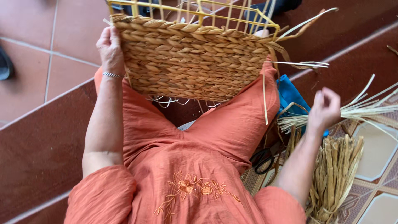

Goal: The person weaves a basket by hand, interlacing dried plant fibers through a pre-formed frame. They use scissors to trim excess strands and continue weaving around the basket's rim.

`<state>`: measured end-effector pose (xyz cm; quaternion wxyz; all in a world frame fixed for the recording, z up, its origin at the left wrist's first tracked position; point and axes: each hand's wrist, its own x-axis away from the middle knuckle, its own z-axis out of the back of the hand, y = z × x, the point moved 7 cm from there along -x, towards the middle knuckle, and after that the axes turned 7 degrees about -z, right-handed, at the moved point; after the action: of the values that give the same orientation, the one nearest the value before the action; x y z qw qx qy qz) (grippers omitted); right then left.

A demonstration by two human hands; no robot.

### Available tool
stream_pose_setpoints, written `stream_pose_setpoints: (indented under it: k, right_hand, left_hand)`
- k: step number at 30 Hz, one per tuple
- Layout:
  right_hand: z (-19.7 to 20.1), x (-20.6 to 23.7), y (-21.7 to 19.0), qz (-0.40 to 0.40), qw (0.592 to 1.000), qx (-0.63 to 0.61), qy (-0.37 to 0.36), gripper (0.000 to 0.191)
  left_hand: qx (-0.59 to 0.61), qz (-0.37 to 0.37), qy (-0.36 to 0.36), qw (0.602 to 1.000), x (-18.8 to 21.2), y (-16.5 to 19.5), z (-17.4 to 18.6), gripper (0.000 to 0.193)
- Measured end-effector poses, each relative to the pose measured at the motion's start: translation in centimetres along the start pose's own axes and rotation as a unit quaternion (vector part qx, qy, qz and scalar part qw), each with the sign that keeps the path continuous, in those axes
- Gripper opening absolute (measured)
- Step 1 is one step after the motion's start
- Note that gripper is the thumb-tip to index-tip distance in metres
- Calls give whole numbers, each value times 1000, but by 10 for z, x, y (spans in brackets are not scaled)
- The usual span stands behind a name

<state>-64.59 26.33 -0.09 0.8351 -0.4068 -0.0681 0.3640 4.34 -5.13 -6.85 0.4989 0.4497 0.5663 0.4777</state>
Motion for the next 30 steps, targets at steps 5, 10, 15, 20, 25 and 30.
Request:
stream_pose_setpoints:
  k: [5, 10, 15, 20, 25, 30]
  right_hand:
    - [42, 99, 64, 14, 950, 309, -28, 15]
    - [48, 162, 88, 52, 950, 308, -8, 12]
    - [69, 159, 65, 50, 969, 234, 58, 23]
    - [124, 157, 28, 41, 970, 174, 165, 17]
    - [137, 97, 5, 18, 990, -35, 135, 21]
    - [76, 11, -48, 134, 989, -40, -55, 31]
  left_hand:
    - [38, 4, -57, 998, -4, 5, 8, 24]
    - [109, 41, -56, 992, 14, 5, 18, 28]
    - [73, 44, -36, 996, 28, 6, 27, 29]
    - [-37, -10, -37, 999, 48, 26, 25, 29]
    - [-188, -131, -75, 970, 88, 48, -4, 69]
    - [-394, -138, -94, 904, 111, 62, -32, 87]
